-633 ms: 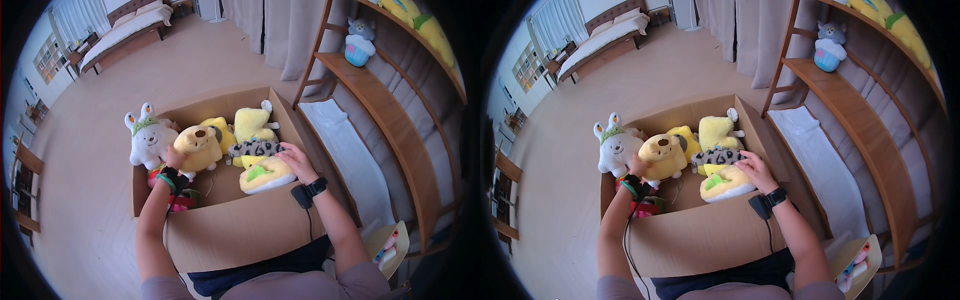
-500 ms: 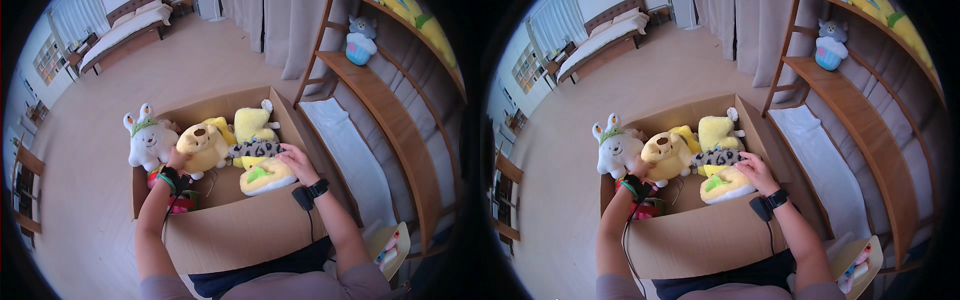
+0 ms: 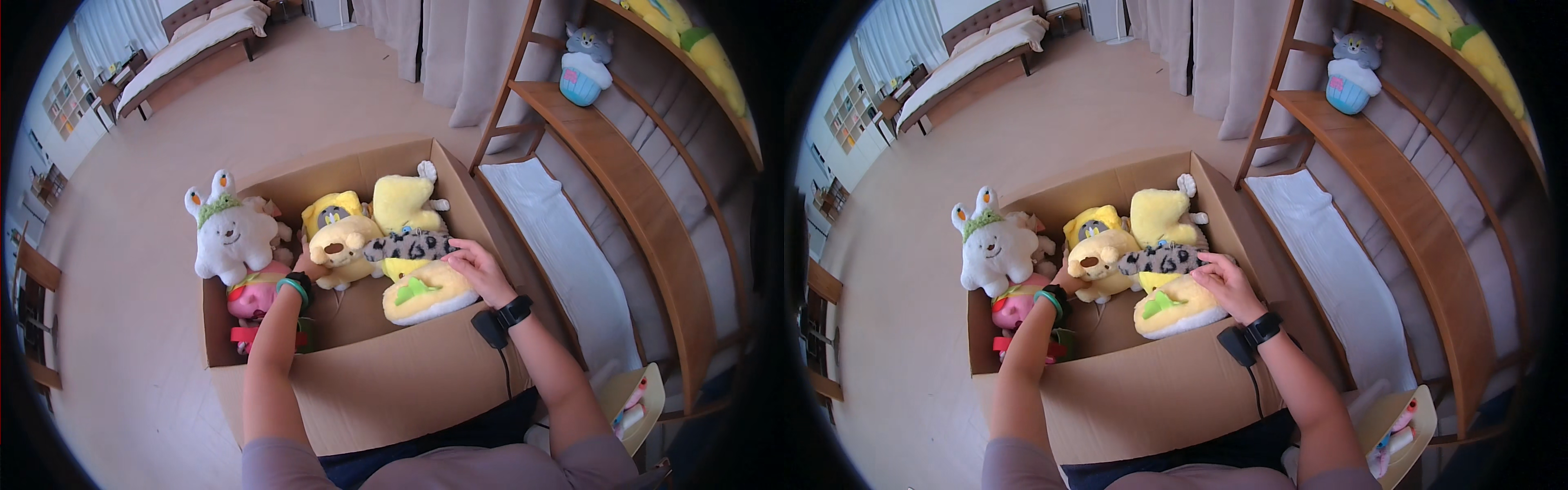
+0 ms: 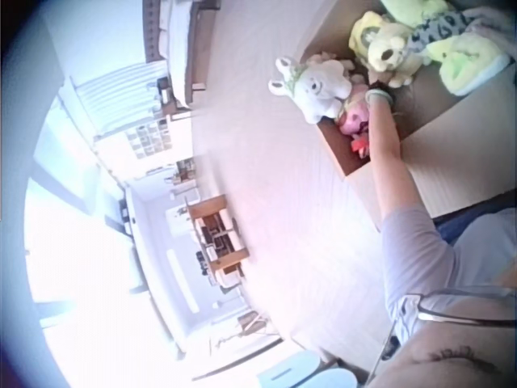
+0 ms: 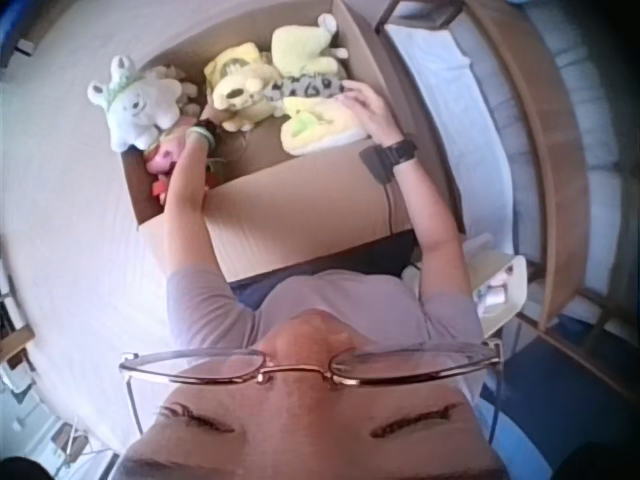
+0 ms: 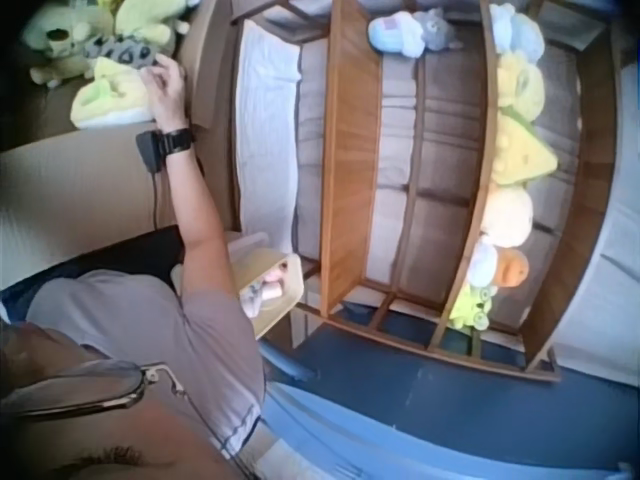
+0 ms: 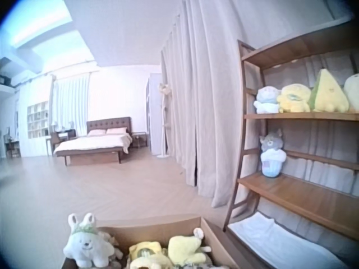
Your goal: Packing plush toys from a shelf into a cardboard box.
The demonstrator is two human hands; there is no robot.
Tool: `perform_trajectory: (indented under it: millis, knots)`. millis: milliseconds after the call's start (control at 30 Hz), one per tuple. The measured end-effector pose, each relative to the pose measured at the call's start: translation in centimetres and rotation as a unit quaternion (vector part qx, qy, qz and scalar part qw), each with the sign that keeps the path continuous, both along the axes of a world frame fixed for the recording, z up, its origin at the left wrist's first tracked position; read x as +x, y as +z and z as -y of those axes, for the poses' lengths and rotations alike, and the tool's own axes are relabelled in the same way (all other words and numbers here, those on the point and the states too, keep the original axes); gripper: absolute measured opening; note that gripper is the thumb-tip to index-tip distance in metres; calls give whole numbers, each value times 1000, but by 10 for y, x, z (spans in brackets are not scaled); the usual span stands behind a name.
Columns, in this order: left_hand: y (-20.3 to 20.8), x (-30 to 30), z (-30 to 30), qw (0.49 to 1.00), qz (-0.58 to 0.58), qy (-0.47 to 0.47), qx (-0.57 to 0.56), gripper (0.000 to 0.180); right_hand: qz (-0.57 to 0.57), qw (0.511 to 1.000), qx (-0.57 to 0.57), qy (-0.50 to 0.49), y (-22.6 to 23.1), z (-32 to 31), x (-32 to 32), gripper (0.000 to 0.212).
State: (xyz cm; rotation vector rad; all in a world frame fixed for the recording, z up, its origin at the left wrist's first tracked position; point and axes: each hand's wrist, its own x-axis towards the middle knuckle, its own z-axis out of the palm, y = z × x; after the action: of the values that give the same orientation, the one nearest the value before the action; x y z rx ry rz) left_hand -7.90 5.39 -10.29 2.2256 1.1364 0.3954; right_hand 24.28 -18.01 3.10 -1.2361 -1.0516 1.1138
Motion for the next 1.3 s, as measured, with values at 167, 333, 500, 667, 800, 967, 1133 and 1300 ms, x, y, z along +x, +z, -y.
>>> perform_trajectory:
  millis: [167,333,500,667,800,967,1133,1300]
  knots:
    - [50,6,16,993,-21,113,-11,104,12,1000,19,0,-3,1,0,38]
    - [91,23,35,994,-55,87,-24,98,35,999,3,-10,-4,1,2,35]
    - [126,31,68,982,-155,105,-32,88,-18,999,40,-23,-6,3,3,32]
    - [150,19,103,980,-169,99,-20,82,-27,998,28,-56,-8,4,4,32]
    - [164,8,118,979,-188,77,-30,71,-17,997,32,-64,-9,4,4,34]
    - [172,-4,132,980,-196,-2,-36,52,-3,999,28,-47,1,6,4,37]
    - [196,-4,144,963,-260,-48,-57,57,87,992,-40,77,14,12,5,55]
    - [210,25,150,950,-298,-81,-38,40,61,988,-79,115,14,11,11,62]
